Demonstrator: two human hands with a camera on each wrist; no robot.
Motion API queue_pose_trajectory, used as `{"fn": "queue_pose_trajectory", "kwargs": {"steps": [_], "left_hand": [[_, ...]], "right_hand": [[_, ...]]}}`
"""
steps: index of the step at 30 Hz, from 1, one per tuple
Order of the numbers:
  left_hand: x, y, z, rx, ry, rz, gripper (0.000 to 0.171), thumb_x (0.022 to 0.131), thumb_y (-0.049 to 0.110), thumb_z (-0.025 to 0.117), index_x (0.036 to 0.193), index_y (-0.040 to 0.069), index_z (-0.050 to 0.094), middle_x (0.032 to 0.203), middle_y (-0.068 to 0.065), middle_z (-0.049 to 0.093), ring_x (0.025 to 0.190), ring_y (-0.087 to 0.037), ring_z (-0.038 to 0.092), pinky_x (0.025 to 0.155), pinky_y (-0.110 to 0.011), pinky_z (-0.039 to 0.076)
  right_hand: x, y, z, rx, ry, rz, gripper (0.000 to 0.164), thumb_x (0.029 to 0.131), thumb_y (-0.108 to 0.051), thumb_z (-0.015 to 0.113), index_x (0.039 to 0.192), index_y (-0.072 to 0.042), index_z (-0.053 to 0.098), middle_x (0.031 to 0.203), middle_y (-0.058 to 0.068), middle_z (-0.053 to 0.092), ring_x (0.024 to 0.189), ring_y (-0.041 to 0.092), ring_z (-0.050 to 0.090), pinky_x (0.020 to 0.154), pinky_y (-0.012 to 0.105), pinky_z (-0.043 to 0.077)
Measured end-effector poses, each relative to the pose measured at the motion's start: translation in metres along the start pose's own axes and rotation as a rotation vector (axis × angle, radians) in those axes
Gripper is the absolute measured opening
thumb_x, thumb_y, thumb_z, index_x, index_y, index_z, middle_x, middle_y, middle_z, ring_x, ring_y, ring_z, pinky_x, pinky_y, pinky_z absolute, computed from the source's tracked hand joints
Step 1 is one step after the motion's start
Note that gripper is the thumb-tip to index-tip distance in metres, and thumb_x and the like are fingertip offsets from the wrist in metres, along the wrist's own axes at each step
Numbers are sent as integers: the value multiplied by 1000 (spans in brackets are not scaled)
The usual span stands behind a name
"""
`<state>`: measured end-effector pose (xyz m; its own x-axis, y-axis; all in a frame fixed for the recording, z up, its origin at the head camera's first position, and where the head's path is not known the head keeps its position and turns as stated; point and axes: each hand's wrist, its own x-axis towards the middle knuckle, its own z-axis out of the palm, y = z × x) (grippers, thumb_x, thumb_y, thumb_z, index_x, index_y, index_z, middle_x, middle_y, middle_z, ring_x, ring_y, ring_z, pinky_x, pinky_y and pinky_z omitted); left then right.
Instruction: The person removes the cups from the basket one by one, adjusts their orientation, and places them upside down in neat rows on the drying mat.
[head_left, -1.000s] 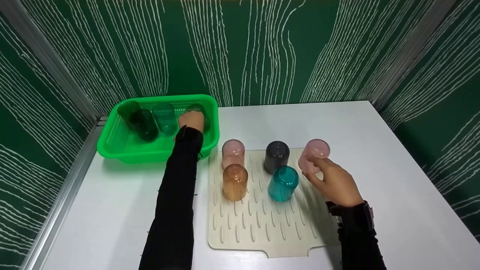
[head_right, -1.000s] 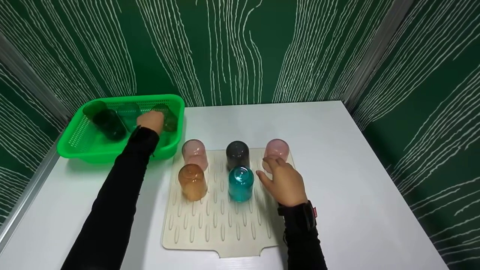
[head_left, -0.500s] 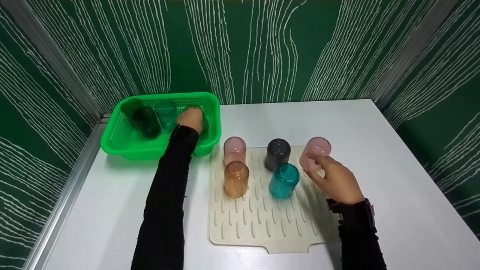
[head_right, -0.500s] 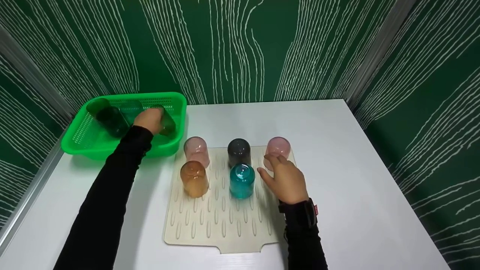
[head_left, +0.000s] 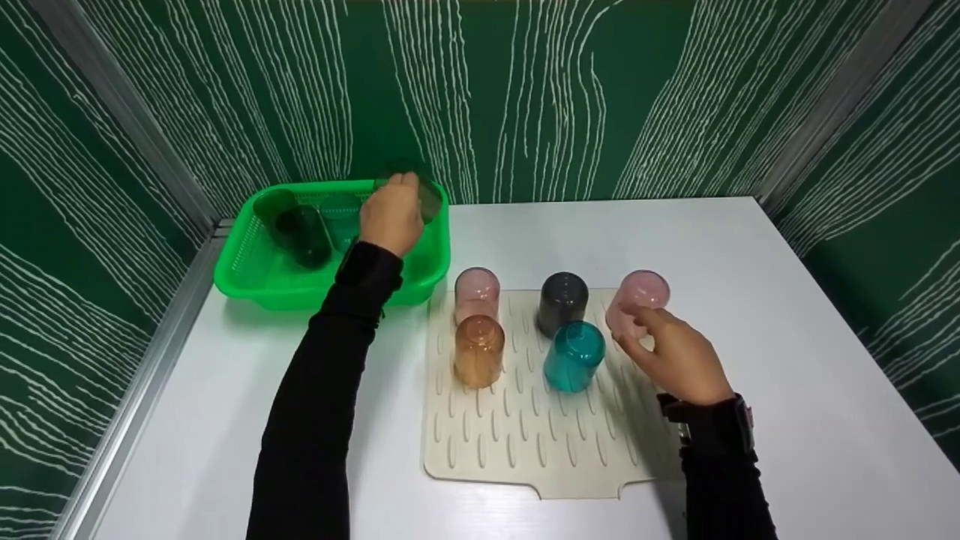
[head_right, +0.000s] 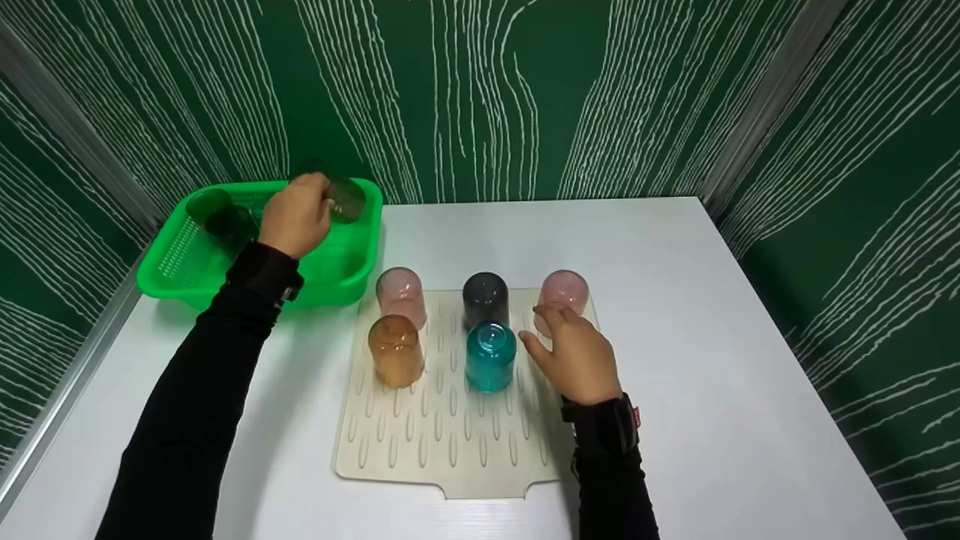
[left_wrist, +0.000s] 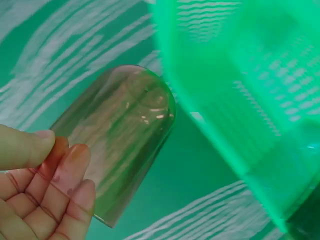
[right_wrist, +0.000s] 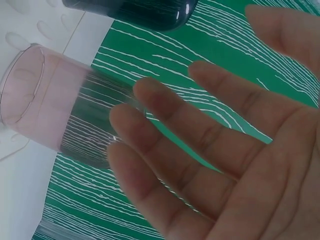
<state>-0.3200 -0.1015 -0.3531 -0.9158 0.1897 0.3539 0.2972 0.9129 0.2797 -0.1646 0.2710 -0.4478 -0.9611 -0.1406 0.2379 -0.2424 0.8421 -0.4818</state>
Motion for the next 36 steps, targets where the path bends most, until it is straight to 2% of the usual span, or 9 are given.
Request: {"fn": "queue_pose_trajectory", "kwargs": {"steps": [4, 8, 14, 20, 24, 29, 31, 33, 36], "left_hand": [[-12, 16, -9, -76, 94, 85, 21, 112, 7, 57, 124, -7, 65, 118, -26, 69, 108, -44, 71, 94, -54, 59], [-30, 34, -10, -209, 154, 194, 15, 110, 7, 59, 115, -6, 65, 110, -25, 69, 99, -42, 70, 88, -55, 58], [-63, 60, 2, -432, 159, 299, 9, 105, 3, 64, 109, -6, 65, 105, -22, 70, 90, -36, 68, 82, -50, 60], [-99, 73, 19, -532, 165, 395, 7, 105, 2, 66, 105, -5, 65, 100, -20, 69, 88, -32, 67, 79, -45, 59], [-118, 76, 27, -593, 164, 415, 6, 105, 2, 68, 104, -4, 66, 99, -18, 69, 90, -31, 69, 81, -42, 60], [-140, 77, 35, -710, 131, 381, 8, 102, 1, 71, 104, -5, 66, 99, -19, 70, 91, -31, 71, 84, -40, 61], [-147, 77, 39, -764, 111, 361, 9, 102, 0, 72, 104, -6, 66, 99, -20, 71, 91, -31, 71, 84, -38, 61], [-153, 77, 42, -802, 94, 342, 9, 101, 1, 73, 104, -6, 67, 99, -20, 70, 91, -31, 70, 84, -36, 59], [-158, 78, 47, -851, 72, 312, 10, 101, 1, 74, 104, -7, 67, 100, -20, 70, 91, -30, 70, 84, -34, 59]], "right_hand": [[-1, -1, 0, 2, -1, 2, 47, 107, -20, 71, 146, 4, 63, 128, 32, 73, 115, 49, 72, 93, 66, 58], [-1, -2, -1, 7, 8, -4, 46, 107, -20, 71, 145, 5, 63, 129, 32, 73, 115, 48, 72, 93, 66, 57], [-2, -5, -1, 18, 30, -4, 46, 107, -19, 71, 145, 4, 64, 130, 32, 72, 118, 49, 71, 97, 68, 56], [-3, -7, 0, 33, 66, -36, 46, 106, -19, 72, 144, 5, 63, 130, 32, 72, 121, 49, 69, 101, 68, 54], [-4, -9, -2, 77, 85, -44, 47, 107, -18, 71, 147, 5, 62, 132, 31, 71, 123, 49, 68, 103, 68, 53], [-4, -14, -1, 145, 111, -62, 47, 108, -16, 68, 150, 5, 60, 135, 28, 71, 123, 47, 69, 101, 67, 56], [-4, -15, 1, 166, 129, -85, 46, 108, -14, 68, 150, 4, 60, 137, 26, 71, 122, 44, 69, 101, 60, 58], [-4, -17, 2, 191, 151, -115, 44, 108, -10, 67, 149, 3, 60, 136, 23, 71, 120, 41, 70, 102, 42, 59], [-4, -20, 5, 224, 182, -166, 44, 106, -5, 67, 149, 1, 61, 136, 20, 71, 116, 37, 70, 100, 14, 49]]}}
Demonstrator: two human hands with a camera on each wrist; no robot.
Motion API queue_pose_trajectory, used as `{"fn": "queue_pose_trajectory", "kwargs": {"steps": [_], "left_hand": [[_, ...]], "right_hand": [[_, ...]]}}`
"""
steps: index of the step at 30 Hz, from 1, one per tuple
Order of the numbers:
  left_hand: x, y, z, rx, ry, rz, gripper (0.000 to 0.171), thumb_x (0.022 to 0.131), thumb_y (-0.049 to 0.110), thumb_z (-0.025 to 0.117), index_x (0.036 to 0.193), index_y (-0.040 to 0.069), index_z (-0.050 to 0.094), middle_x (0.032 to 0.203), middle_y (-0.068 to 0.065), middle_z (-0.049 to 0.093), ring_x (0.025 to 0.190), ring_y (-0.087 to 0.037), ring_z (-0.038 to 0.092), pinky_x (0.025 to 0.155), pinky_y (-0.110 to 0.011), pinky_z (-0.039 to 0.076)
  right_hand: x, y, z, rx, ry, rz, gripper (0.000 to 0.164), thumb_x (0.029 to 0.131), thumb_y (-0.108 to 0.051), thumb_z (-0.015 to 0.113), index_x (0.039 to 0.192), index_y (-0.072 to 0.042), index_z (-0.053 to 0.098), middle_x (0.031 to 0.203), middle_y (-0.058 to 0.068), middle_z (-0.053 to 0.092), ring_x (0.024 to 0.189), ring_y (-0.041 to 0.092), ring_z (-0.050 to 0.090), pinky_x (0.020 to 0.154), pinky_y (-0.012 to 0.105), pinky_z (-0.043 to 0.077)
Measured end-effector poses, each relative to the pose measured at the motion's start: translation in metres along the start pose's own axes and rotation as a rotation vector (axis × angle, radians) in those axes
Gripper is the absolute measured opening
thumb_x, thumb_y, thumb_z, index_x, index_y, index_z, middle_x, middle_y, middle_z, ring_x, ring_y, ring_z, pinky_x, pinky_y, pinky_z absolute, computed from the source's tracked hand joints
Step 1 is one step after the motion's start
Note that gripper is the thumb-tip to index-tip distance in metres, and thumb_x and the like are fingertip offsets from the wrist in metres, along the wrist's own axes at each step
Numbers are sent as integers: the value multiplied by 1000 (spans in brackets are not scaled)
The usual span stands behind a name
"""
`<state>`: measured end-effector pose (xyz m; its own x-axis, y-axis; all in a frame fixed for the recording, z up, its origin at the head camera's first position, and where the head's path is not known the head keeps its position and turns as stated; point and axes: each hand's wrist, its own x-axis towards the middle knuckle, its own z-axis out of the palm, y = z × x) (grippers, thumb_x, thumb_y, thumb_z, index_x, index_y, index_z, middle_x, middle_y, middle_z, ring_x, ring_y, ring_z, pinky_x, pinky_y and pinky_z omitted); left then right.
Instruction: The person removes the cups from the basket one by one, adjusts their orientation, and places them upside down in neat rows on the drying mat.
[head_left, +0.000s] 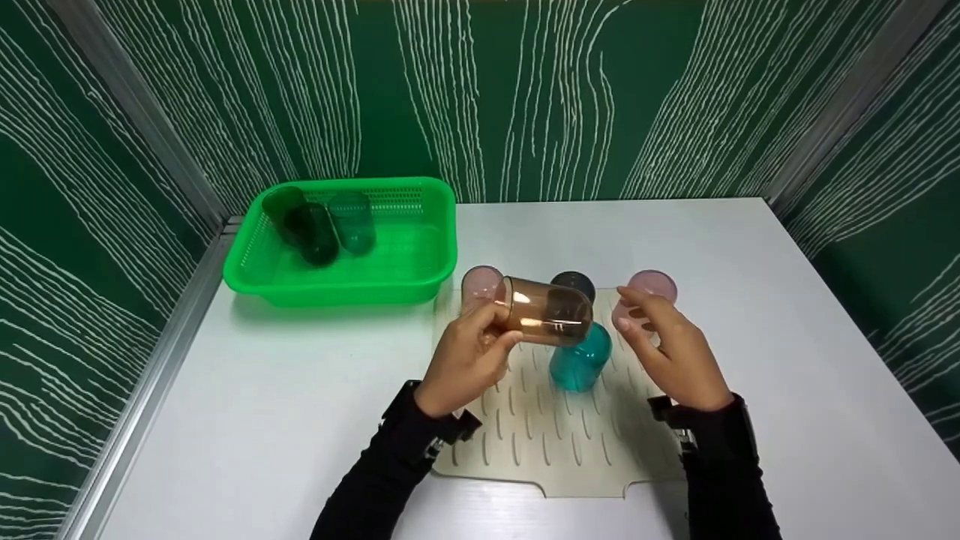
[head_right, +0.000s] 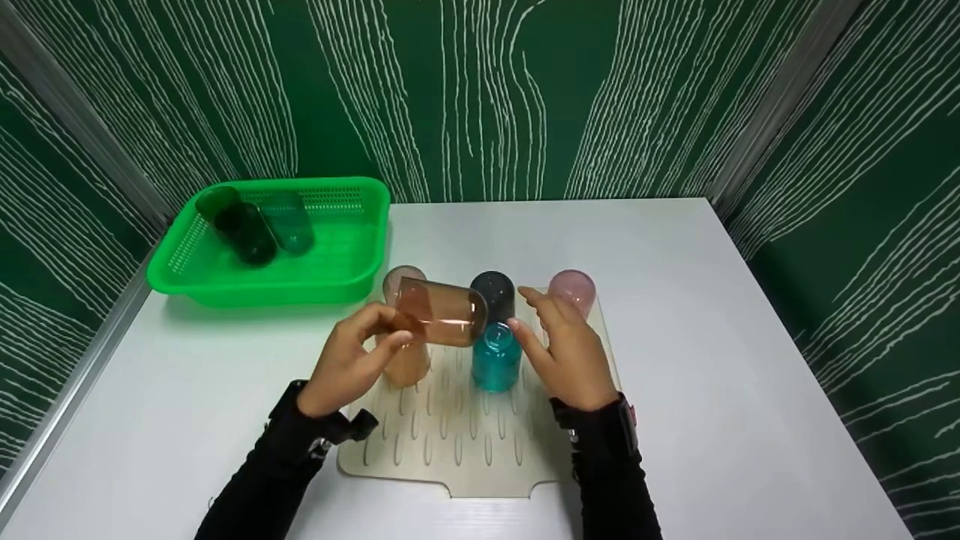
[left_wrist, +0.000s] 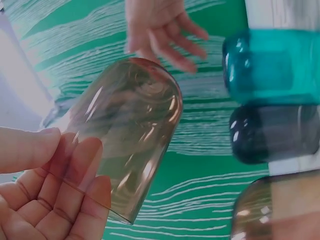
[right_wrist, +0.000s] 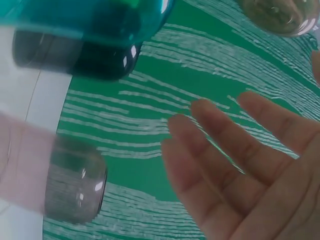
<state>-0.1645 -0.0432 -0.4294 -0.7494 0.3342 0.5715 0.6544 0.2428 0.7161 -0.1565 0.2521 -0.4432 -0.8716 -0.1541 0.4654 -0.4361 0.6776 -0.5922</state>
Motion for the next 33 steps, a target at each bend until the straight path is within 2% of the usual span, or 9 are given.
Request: {"fn": "queue_pose_trajectory", "kwargs": {"steps": [2, 3, 6, 11, 17, 20, 25, 31, 33], "left_hand": [[-3, -1, 3, -27, -4, -22, 11, 101, 1, 74, 104, -7, 67, 100, -20, 70, 93, -30, 70, 87, -34, 60], [-4, -2, 4, -43, -8, -32, 11, 101, 1, 73, 105, -7, 66, 101, -21, 70, 93, -30, 70, 88, -35, 60], [-7, -4, 7, -77, -17, -53, 12, 101, 0, 74, 106, -8, 66, 103, -22, 71, 97, -32, 70, 91, -36, 61], [-10, -2, 13, -185, -40, -98, 12, 101, -2, 72, 107, -10, 65, 105, -25, 69, 100, -32, 70, 93, -32, 62], [-12, 3, 19, -371, -87, -214, 15, 103, -4, 69, 112, -14, 63, 109, -31, 66, 98, -10, 66, 90, -22, 58], [-12, 2, 21, -434, -91, -245, 16, 103, -5, 67, 113, -16, 62, 109, -33, 65, 94, -3, 62, 87, -21, 54], [-12, 4, 21, -492, -99, -269, 16, 104, -6, 65, 114, -18, 60, 109, -34, 63, 93, -2, 61, 86, -20, 52], [-14, 3, 24, -514, -138, -298, 17, 105, -5, 64, 116, -18, 60, 112, -37, 63, 92, -1, 63, 85, -19, 51], [-15, 3, 24, -511, -150, -311, 18, 106, -4, 64, 116, -18, 60, 113, -37, 63, 93, -1, 63, 86, -19, 52]], "right_hand": [[0, -2, 1, 22, 8, -29, 46, 105, -2, 66, 151, 0, 60, 137, 20, 70, 115, 37, 70, 99, 5, 42], [0, -3, 2, 30, 8, -39, 47, 105, -2, 67, 151, -1, 59, 139, 20, 70, 114, 37, 70, 99, 3, 41], [-2, -7, 4, 51, 0, -56, 53, 103, -1, 69, 154, -2, 57, 144, 19, 68, 116, 36, 69, 100, 4, 42], [-2, -14, 9, 67, -19, -124, 61, 96, -3, 78, 154, -3, 57, 146, 17, 66, 117, 20, 67, 103, 7, 46], [-5, -21, 16, 148, -54, -210, 73, 93, -11, 84, 158, -3, 51, 147, 22, 63, 126, 8, 60, 108, 8, 41], [-6, -25, 18, 189, -62, -221, 78, 90, -7, 86, 158, -1, 48, 145, 24, 63, 129, 4, 57, 102, 7, 42], [-6, -29, 19, 211, -56, -223, 76, 86, 4, 84, 153, 4, 49, 139, 25, 63, 122, 2, 58, 88, 10, 46], [-8, -29, 19, 226, -54, -236, 70, 87, 10, 81, 150, 6, 49, 140, 26, 59, 123, 4, 59, 101, 7, 47], [-8, -29, 20, 241, -54, -242, 68, 88, 11, 80, 149, 7, 48, 140, 26, 58, 123, 4, 59, 101, 8, 47]]}}
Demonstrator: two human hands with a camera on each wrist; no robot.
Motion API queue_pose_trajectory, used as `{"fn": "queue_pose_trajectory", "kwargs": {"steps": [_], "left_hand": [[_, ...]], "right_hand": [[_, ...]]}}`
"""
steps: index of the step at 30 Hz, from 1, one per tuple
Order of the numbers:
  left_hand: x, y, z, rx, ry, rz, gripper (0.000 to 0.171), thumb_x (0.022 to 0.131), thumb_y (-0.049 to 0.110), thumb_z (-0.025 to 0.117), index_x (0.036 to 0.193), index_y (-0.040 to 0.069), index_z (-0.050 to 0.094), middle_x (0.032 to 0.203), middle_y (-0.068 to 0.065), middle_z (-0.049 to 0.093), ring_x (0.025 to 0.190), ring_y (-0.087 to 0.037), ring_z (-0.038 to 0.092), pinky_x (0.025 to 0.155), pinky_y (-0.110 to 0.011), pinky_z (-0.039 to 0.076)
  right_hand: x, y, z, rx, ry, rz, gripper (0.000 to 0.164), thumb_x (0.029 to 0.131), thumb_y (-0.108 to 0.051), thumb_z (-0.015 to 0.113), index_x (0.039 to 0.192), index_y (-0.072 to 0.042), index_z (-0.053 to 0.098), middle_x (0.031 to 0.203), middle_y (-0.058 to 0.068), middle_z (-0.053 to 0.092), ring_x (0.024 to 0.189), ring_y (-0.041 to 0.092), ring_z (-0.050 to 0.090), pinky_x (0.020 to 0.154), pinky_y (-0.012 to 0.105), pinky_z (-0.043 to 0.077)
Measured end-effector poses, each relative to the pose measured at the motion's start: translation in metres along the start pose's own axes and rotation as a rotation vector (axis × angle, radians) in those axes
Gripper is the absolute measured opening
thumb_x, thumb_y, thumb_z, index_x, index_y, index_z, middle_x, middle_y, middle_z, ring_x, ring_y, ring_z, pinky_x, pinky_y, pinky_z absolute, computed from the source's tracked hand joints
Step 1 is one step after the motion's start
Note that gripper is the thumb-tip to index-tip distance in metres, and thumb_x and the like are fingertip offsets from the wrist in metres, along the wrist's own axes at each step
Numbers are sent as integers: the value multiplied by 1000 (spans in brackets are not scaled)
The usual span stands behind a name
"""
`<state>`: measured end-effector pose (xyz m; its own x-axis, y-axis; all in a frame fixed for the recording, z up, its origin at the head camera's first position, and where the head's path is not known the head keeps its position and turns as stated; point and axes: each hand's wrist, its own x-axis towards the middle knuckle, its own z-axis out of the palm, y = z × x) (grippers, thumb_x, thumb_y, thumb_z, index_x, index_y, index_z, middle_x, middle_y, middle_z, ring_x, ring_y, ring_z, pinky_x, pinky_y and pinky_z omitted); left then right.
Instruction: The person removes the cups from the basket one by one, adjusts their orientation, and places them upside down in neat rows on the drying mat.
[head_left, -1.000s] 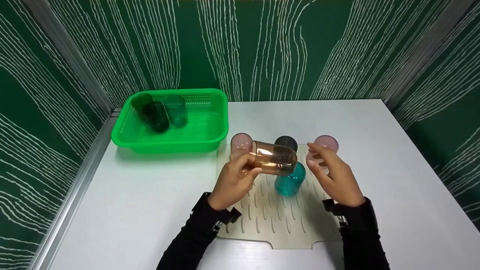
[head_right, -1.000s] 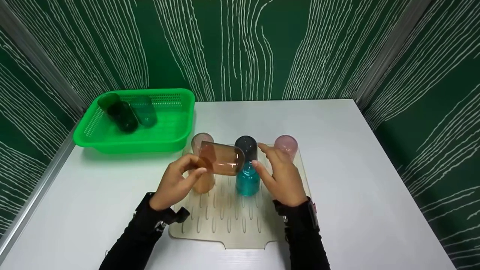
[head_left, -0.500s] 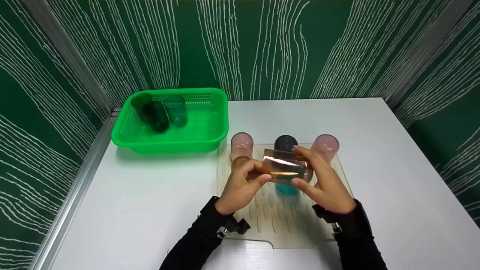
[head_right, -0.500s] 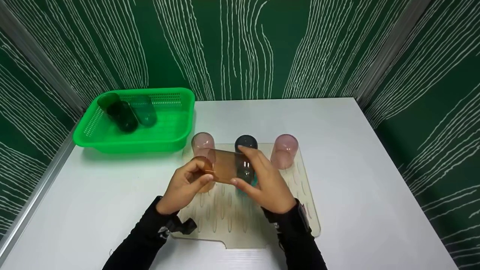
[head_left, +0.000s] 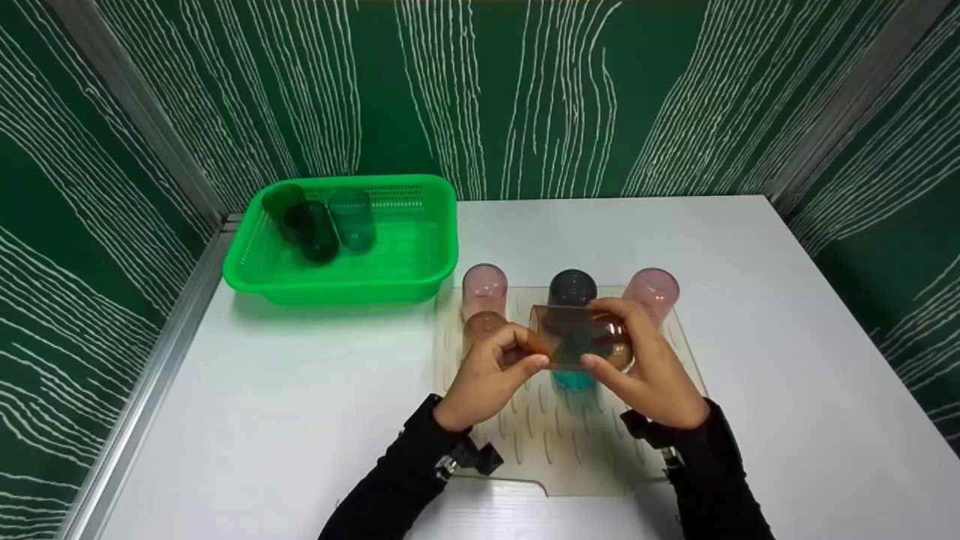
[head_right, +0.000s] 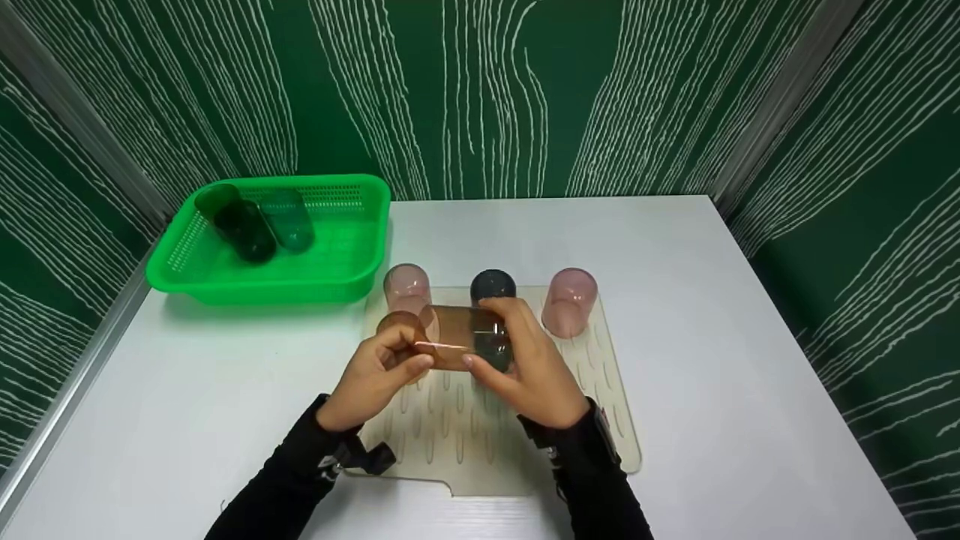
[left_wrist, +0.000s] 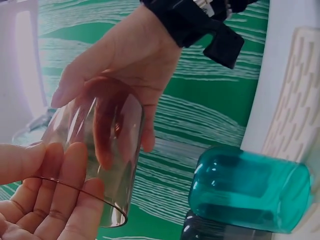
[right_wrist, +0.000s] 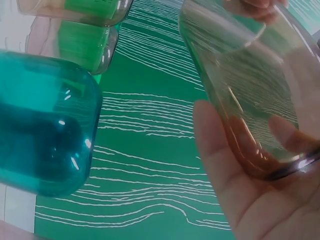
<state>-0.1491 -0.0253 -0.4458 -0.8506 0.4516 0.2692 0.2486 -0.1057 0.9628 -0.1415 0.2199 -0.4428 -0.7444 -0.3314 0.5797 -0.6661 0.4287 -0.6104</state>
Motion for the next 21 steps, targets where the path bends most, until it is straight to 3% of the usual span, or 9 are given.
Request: {"fn": "queue_pose_trajectory", "kwargs": {"steps": [7, 14, 21], "left_hand": [[-1, -1, 2, -11, -17, 11, 16, 105, -4, 65, 114, -17, 59, 116, -37, 62, 96, -1, 63, 90, -19, 54], [-3, 0, 3, -54, -46, 20, 16, 106, -5, 63, 113, -18, 56, 117, -39, 61, 99, 0, 69, 95, -20, 57], [-6, 10, -3, -2, -20, -3, 30, 108, -2, 61, 134, -16, 55, 131, -35, 63, 125, -36, 68, 106, -24, 56]], "right_hand": [[0, 0, 1, 72, 11, -17, 66, 88, 18, 75, 147, 9, 46, 137, 27, 55, 122, 2, 57, 98, 9, 52], [1, 0, 2, 51, 59, -66, 66, 84, 16, 75, 144, 10, 48, 131, 26, 59, 117, 4, 58, 103, 11, 45], [1, -1, -7, 26, 71, -61, 66, 85, 16, 76, 145, 8, 49, 129, 24, 61, 114, 6, 60, 98, 9, 48]]}}
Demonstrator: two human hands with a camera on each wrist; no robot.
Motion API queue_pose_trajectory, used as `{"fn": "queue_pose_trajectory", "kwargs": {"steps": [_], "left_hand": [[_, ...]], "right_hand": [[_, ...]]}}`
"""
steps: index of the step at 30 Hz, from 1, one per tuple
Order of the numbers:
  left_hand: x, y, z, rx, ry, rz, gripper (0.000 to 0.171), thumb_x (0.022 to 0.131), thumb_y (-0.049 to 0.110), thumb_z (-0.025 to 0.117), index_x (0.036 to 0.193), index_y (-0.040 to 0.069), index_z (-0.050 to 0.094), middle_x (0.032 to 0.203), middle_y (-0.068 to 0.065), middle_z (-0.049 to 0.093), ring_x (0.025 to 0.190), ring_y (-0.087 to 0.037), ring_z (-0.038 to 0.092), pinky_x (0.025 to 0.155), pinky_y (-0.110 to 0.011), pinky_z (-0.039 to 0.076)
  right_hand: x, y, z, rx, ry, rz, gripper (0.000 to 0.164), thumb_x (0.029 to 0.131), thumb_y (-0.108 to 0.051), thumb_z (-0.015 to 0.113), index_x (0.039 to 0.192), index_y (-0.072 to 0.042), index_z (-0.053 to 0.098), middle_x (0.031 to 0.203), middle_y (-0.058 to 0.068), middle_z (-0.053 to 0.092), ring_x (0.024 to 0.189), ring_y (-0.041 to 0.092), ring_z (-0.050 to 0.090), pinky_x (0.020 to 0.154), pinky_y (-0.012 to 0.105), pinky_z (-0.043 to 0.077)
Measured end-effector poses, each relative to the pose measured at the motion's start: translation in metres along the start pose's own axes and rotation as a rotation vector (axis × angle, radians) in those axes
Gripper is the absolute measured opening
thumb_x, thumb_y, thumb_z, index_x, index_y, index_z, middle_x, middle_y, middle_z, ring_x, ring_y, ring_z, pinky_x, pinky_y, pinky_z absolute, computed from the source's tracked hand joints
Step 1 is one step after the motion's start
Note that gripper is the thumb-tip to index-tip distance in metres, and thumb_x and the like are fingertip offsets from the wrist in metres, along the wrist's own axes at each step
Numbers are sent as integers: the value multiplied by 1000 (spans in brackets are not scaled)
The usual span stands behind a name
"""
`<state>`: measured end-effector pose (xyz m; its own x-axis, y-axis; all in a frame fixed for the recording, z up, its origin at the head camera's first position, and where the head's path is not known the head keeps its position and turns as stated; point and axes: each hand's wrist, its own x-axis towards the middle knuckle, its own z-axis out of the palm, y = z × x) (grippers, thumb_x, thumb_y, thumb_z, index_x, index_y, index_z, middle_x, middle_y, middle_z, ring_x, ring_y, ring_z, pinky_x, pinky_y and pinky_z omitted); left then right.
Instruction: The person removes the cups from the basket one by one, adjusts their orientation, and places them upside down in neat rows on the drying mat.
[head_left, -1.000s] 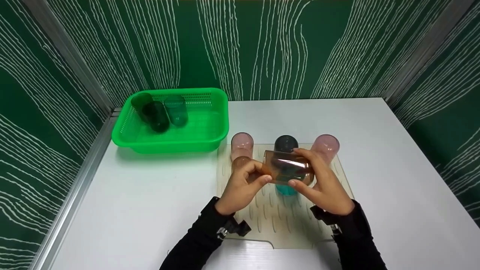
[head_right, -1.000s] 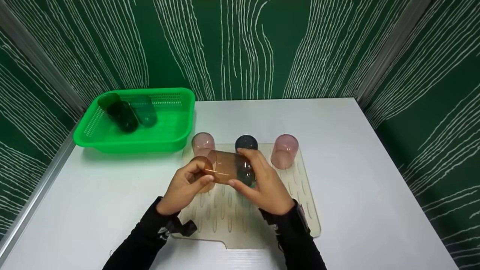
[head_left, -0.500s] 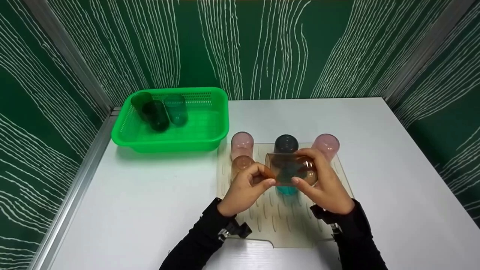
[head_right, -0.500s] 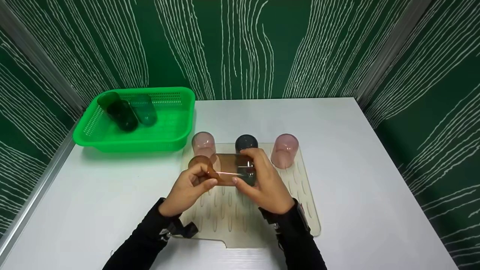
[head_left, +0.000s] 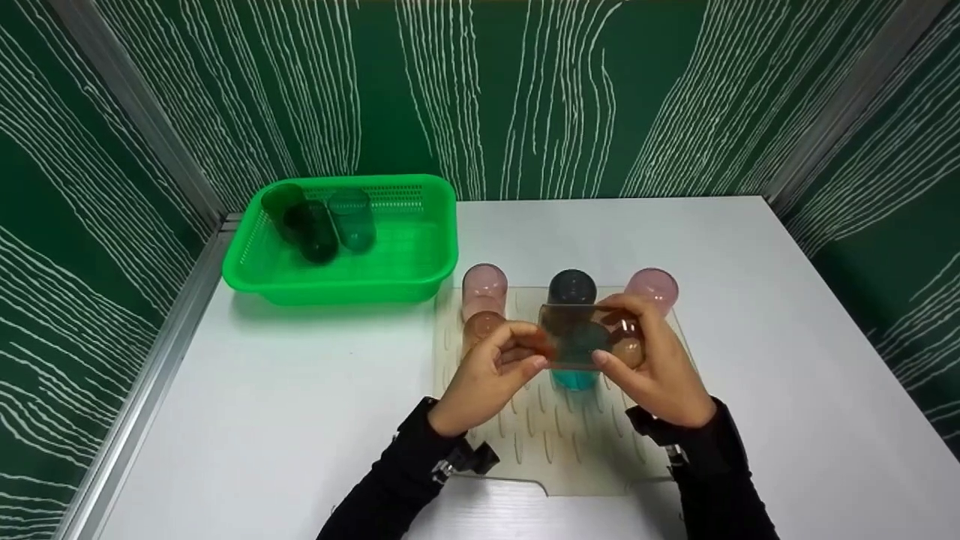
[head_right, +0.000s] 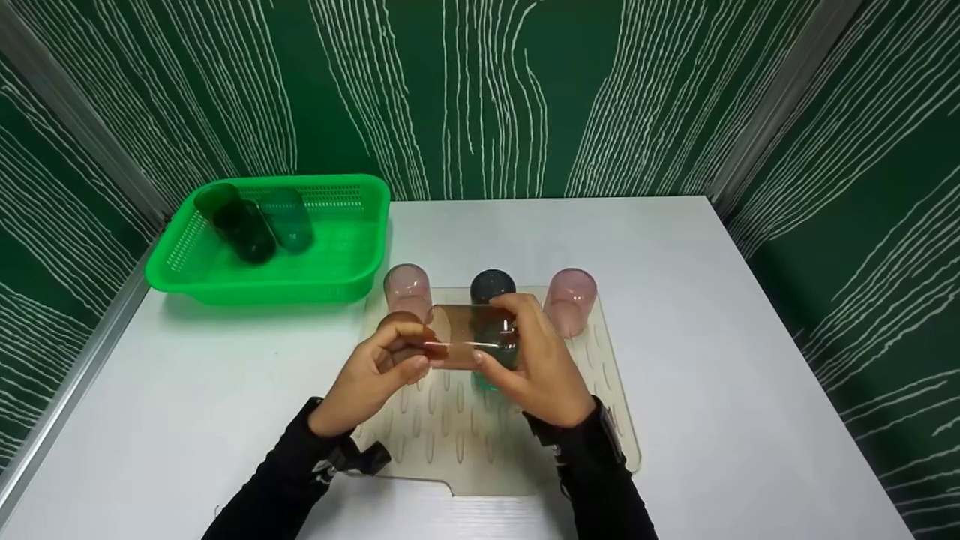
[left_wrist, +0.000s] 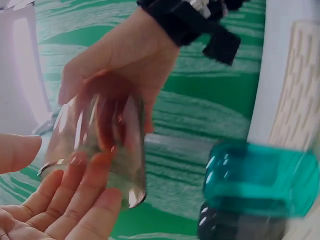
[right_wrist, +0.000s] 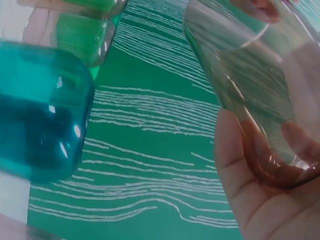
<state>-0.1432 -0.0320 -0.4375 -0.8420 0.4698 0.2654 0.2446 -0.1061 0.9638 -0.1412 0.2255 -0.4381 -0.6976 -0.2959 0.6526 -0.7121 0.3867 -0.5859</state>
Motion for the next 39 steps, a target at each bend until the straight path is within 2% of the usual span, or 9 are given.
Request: {"fn": "queue_pose_trajectory", "kwargs": {"steps": [5, 10, 13, 18, 22, 27, 33, 36, 39], "left_hand": [[-6, 12, -17, 127, 79, 80, 36, 107, -1, 62, 139, -15, 53, 133, -32, 65, 129, -45, 65, 112, -33, 55], [-12, 23, -39, 485, 207, 242, 38, 105, 4, 68, 138, -11, 57, 135, -27, 68, 129, -41, 67, 116, -49, 53], [-15, 26, -52, 714, 304, 281, 40, 105, 10, 69, 139, -10, 60, 138, -26, 68, 133, -41, 65, 116, -53, 52], [-18, 23, -74, 947, 400, 222, 42, 107, 17, 70, 140, -7, 62, 140, -26, 67, 135, -42, 63, 116, -56, 50], [-19, 17, -84, 1079, 427, 155, 43, 107, 21, 72, 139, -7, 63, 138, -26, 67, 134, -45, 63, 115, -58, 50], [-20, 5, -89, 1246, 425, 51, 45, 104, 23, 75, 134, -9, 65, 130, -28, 70, 129, -48, 64, 113, -58, 51], [-18, -8, -88, 1316, 391, -120, 45, 103, 26, 76, 132, -7, 68, 125, -28, 72, 122, -48, 67, 107, -58, 54], [-17, -12, -87, 1334, 383, -168, 44, 103, 27, 76, 131, -6, 69, 123, -28, 73, 117, -48, 69, 102, -59, 56], [-16, -13, -87, 1352, 384, -200, 44, 102, 28, 77, 130, -5, 70, 120, -28, 74, 113, -48, 70, 98, -59, 57]], "right_hand": [[-4, 3, -15, -56, 52, 10, 68, 80, 18, 80, 143, 11, 53, 125, 23, 64, 115, -2, 61, 96, 7, 48], [-4, 8, -34, -148, 71, 22, 69, 79, 20, 80, 143, 11, 55, 128, 25, 64, 117, -5, 58, 97, 6, 46], [-5, 9, -45, -205, 70, 68, 64, 83, 17, 78, 143, 10, 55, 129, 25, 64, 116, -7, 54, 93, 5, 44], [-7, 13, -57, -304, 76, 139, 58, 86, 8, 78, 140, 10, 56, 120, 23, 65, 102, -6, 50, 82, 7, 40], [-8, 19, -62, -380, 69, 200, 58, 87, 1, 82, 138, 10, 57, 109, 20, 64, 87, 2, 46, 76, 12, 37], [-8, 27, -64, -456, 25, 254, 57, 89, -7, 85, 136, 10, 58, 111, 22, 66, 89, 19, 52, 75, 22, 39], [-10, 39, -66, -482, -37, 270, 54, 89, -9, 85, 133, 10, 61, 117, 28, 67, 101, 39, 62, 85, 48, 48], [-12, 44, -66, -482, -64, 280, 54, 88, -10, 86, 132, 11, 62, 117, 32, 67, 107, 47, 64, 90, 61, 50], [-14, 48, -66, -497, -99, 305, 56, 89, -12, 87, 133, 11, 61, 118, 34, 67, 108, 50, 64, 91, 66, 51]]}}
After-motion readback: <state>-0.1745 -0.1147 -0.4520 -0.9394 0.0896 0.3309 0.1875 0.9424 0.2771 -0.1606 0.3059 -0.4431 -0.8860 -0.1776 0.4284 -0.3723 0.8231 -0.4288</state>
